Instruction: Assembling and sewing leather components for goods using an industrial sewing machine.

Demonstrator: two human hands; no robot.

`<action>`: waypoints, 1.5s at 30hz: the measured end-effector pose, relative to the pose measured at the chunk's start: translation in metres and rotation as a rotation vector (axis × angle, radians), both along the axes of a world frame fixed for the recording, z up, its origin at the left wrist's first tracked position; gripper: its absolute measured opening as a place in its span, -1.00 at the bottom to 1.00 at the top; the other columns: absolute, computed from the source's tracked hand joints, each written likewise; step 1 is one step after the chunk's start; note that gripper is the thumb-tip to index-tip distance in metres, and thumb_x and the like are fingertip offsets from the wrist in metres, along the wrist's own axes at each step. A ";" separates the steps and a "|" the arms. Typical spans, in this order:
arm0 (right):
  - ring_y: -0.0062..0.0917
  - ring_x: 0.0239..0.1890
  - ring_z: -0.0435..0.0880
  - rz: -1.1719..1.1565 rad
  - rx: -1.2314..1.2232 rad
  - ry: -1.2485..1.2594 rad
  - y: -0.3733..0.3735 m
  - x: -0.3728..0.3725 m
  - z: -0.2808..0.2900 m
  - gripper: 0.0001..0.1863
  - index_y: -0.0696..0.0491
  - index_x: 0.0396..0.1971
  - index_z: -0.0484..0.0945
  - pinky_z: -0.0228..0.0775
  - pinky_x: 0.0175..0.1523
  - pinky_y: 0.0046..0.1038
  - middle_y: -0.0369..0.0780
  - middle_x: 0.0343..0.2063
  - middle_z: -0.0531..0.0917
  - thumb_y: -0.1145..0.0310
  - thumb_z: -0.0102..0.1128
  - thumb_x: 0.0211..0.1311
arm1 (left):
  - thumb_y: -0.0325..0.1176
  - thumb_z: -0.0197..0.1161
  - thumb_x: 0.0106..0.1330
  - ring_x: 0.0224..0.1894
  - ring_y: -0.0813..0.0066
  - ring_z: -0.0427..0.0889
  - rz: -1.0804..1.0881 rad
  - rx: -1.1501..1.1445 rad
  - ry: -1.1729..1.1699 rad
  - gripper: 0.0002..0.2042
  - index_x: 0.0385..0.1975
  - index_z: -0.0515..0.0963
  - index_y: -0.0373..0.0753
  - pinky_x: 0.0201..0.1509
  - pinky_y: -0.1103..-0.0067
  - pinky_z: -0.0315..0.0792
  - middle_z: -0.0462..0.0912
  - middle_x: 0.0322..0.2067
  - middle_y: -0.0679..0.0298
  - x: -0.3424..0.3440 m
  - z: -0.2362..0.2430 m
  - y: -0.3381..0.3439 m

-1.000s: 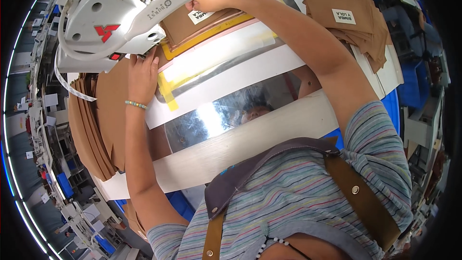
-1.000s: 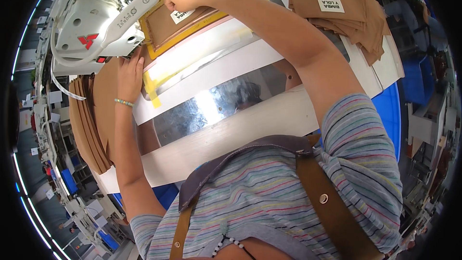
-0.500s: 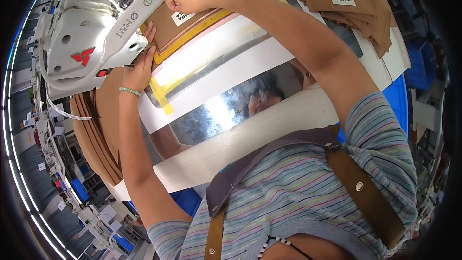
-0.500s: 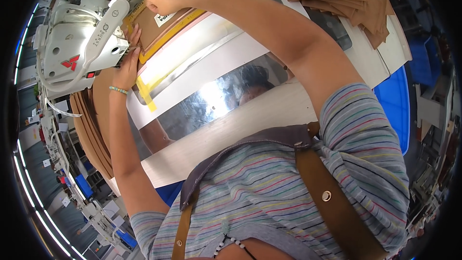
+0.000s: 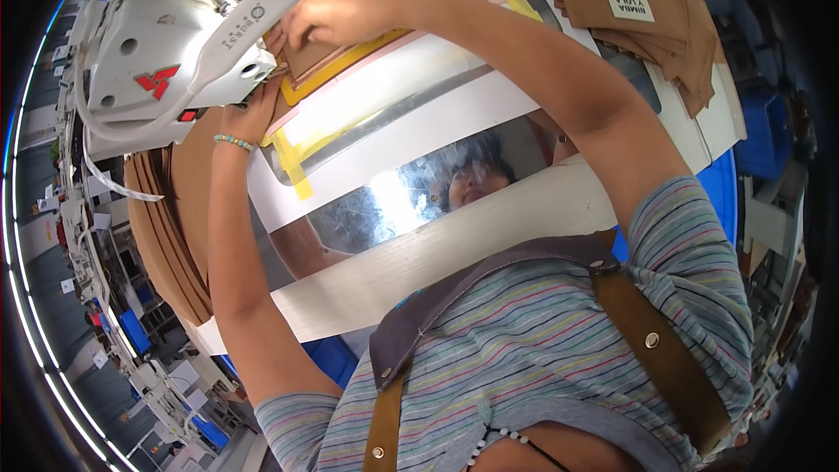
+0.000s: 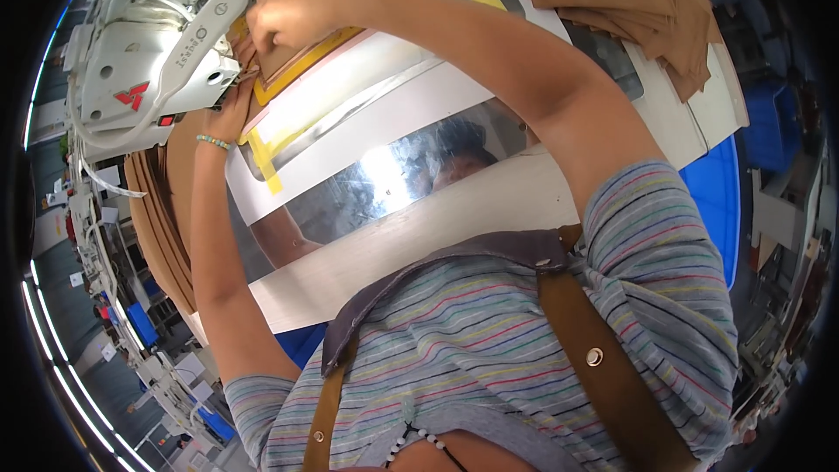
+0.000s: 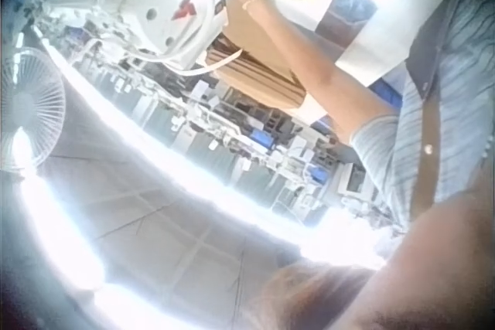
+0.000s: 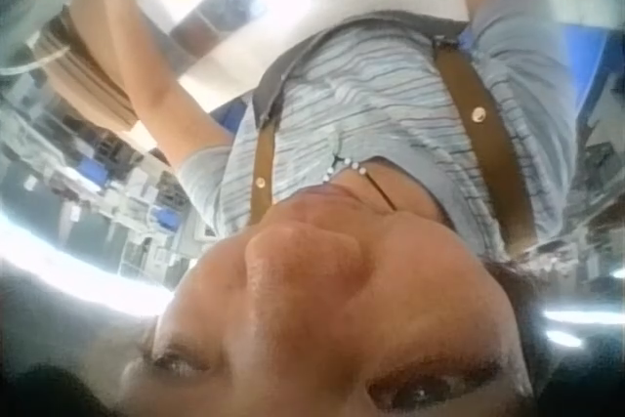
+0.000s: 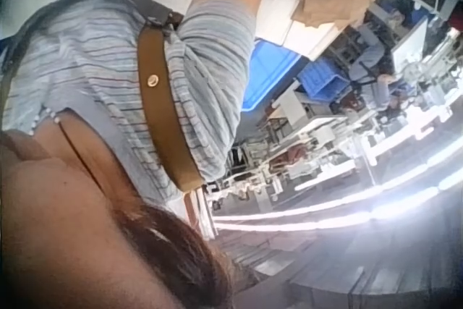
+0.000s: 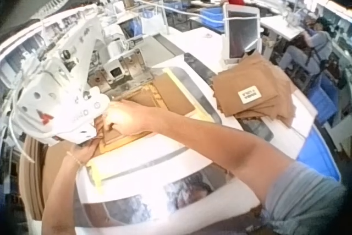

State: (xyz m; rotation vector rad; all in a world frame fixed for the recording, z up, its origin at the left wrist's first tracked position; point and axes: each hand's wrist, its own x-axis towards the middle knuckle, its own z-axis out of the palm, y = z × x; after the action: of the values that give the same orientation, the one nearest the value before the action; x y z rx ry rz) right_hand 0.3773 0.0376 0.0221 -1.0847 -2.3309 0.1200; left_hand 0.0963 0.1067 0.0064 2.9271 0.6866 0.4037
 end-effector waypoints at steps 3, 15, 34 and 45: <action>-0.39 0.26 0.59 0.188 -0.100 -0.037 -0.006 -0.014 -0.009 -0.59 -0.17 0.02 0.82 0.48 0.27 -0.21 -0.26 0.06 0.71 0.54 0.18 0.30 | -0.22 0.17 0.60 0.35 0.17 0.56 0.058 -0.205 -0.105 -0.66 0.26 0.61 -0.15 0.44 0.34 0.39 0.63 0.30 0.23 -0.007 -0.020 0.017; -0.40 0.24 0.61 0.160 0.032 0.066 -0.020 -0.023 -0.025 -0.61 -0.13 0.01 0.82 0.45 0.31 -0.26 -0.33 0.07 0.72 0.57 0.19 0.31 | -0.31 0.24 0.54 0.35 0.19 0.57 0.198 -0.138 -0.070 -0.61 0.32 0.56 -0.18 0.41 0.38 0.42 0.64 0.31 0.24 -0.055 -0.060 0.068; -0.33 0.29 0.58 0.055 -0.099 0.113 -0.016 -0.033 -0.023 -0.65 -0.03 -0.05 0.82 0.37 0.43 -0.23 -0.26 0.16 0.70 0.56 0.17 0.28 | -0.37 0.27 0.53 0.38 0.30 0.53 0.105 -0.086 -0.103 -0.67 0.24 0.63 -0.22 0.53 0.39 0.34 0.63 0.32 0.23 -0.040 -0.036 0.062; -0.34 0.25 0.61 0.039 -0.038 0.072 -0.024 -0.021 -0.030 -0.66 -0.09 -0.07 0.83 0.39 0.41 -0.23 -0.27 0.12 0.72 0.52 0.21 0.25 | -0.18 0.02 0.67 0.51 0.16 0.37 -0.068 0.027 -0.009 -0.59 0.39 0.53 -0.16 0.66 0.31 0.10 0.51 0.45 0.27 0.010 0.001 0.017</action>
State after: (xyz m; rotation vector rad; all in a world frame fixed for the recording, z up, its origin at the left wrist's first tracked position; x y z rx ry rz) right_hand 0.3565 0.0141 -0.0078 -1.0359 -2.2943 0.2156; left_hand 0.1061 0.1239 0.0071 2.9621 0.5830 0.4225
